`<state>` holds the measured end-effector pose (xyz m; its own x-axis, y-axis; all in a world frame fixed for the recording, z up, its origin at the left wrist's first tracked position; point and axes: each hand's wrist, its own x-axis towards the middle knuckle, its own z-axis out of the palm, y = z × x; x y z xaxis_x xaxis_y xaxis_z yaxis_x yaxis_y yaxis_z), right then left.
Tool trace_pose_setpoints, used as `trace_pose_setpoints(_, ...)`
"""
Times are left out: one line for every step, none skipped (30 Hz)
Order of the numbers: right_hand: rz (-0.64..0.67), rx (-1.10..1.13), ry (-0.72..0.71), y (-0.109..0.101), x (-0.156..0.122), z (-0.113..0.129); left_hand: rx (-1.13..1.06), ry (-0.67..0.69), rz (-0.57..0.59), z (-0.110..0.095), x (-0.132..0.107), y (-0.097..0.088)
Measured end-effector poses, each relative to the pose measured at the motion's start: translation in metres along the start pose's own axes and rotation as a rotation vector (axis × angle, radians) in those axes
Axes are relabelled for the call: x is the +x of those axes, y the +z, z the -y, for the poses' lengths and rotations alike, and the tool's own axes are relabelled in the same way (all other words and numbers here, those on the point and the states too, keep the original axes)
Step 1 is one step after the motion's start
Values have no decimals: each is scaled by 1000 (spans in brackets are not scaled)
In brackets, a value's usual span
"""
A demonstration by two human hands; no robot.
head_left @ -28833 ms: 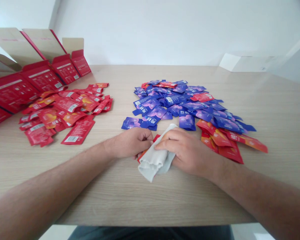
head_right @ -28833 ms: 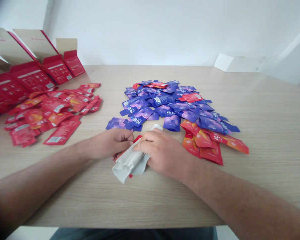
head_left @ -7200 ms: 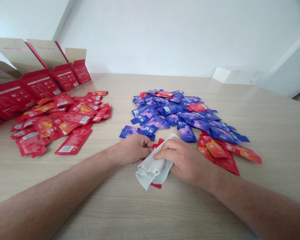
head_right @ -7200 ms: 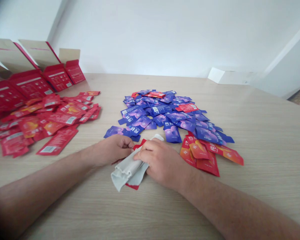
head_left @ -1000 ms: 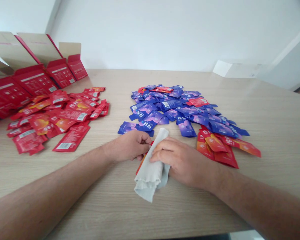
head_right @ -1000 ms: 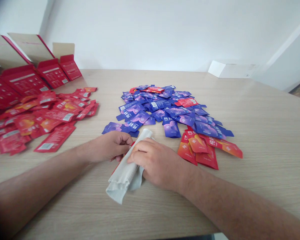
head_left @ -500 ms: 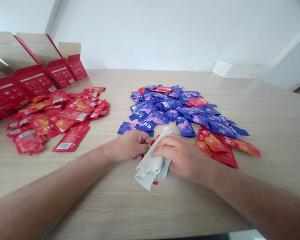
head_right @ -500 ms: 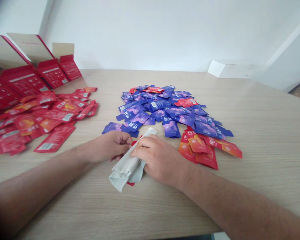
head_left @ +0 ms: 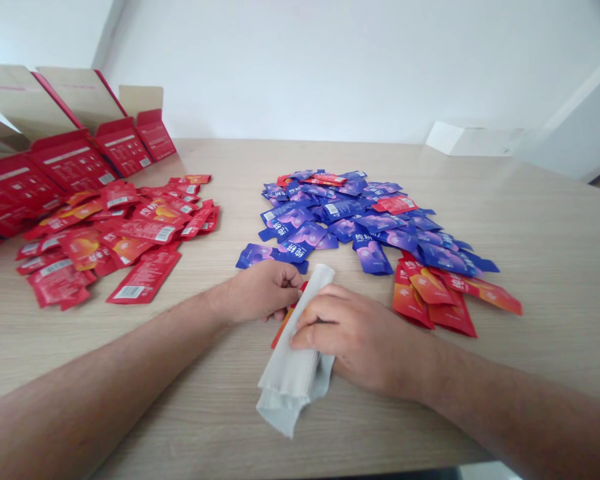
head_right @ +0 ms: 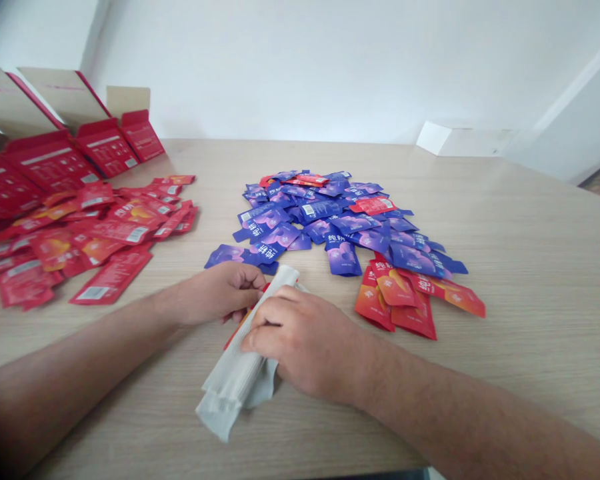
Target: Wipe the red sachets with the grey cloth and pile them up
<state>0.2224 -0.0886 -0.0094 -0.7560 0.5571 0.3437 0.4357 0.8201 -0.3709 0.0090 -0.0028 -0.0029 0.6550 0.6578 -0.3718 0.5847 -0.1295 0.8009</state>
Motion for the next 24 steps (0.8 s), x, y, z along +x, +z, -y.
trace_pose_setpoints(0,-4,-7,0,0,0,1,3,-1,1,0,0)
trace_pose_setpoints(-6,-12,9,1,0,0,1,1,-7,1,1,0)
trace_pose_setpoints(-20,-23,40,1,0,-2,-1,-4,-15,2,1,0)
trace_pose_setpoints(-41,-34,77,1,0,-3,-4,-10,-23,2,1,0)
trace_pose_setpoints(-57,-41,109,1,0,-4,-7,-17,-30,2,1,0)
trace_pose_setpoints(-68,-45,127,2,0,-4,-8,-22,-36,2,1,0)
trace_pose_setpoints(-69,-44,124,2,0,-3,-6,-24,-39,2,1,1)
trace_pose_setpoints(-62,-39,100,1,1,-1,-2,-22,-41,1,1,1)
trace_pose_setpoints(-49,-31,57,1,1,1,4,-18,-40,1,1,1)
trace_pose_setpoints(-32,-21,11,1,2,4,9,-13,-37,0,1,0)
trace_pose_setpoints(-14,-12,-26,1,2,6,12,-8,-32,0,0,0)
trace_pose_setpoints(-3,-6,-44,1,2,7,10,-3,-26,-1,0,0)
trace_pose_setpoints(-3,-6,-40,1,2,7,3,0,-23,-1,0,1)
trace_pose_setpoints(-17,-12,-14,1,1,6,-3,2,-24,-1,0,1)
trace_pose_setpoints(-37,-19,24,1,1,3,-10,1,-29,-1,0,1)
trace_pose_setpoints(-59,-23,65,1,0,1,-13,0,-36,-1,0,1)
trace_pose_setpoints(-80,-23,94,1,0,-1,-12,-4,-44,0,0,1)
trace_pose_setpoints(-95,-19,106,1,0,-2,-7,-7,-53,0,0,1)
trace_pose_setpoints(-95,-13,100,2,0,-2,0,-7,-57,0,0,1)
trace_pose_setpoints(-85,-5,75,2,0,-1,8,-2,-54,0,0,1)
trace_pose_setpoints(-67,2,35,2,0,0,15,6,-43,0,0,1)
trace_pose_setpoints(-45,9,-7,2,0,2,22,15,-29,-1,0,0)
trace_pose_setpoints(-27,13,-37,2,1,2,26,19,-16,-1,0,0)
trace_pose_setpoints(-20,11,-44,1,1,2,29,18,-11,-2,0,0)
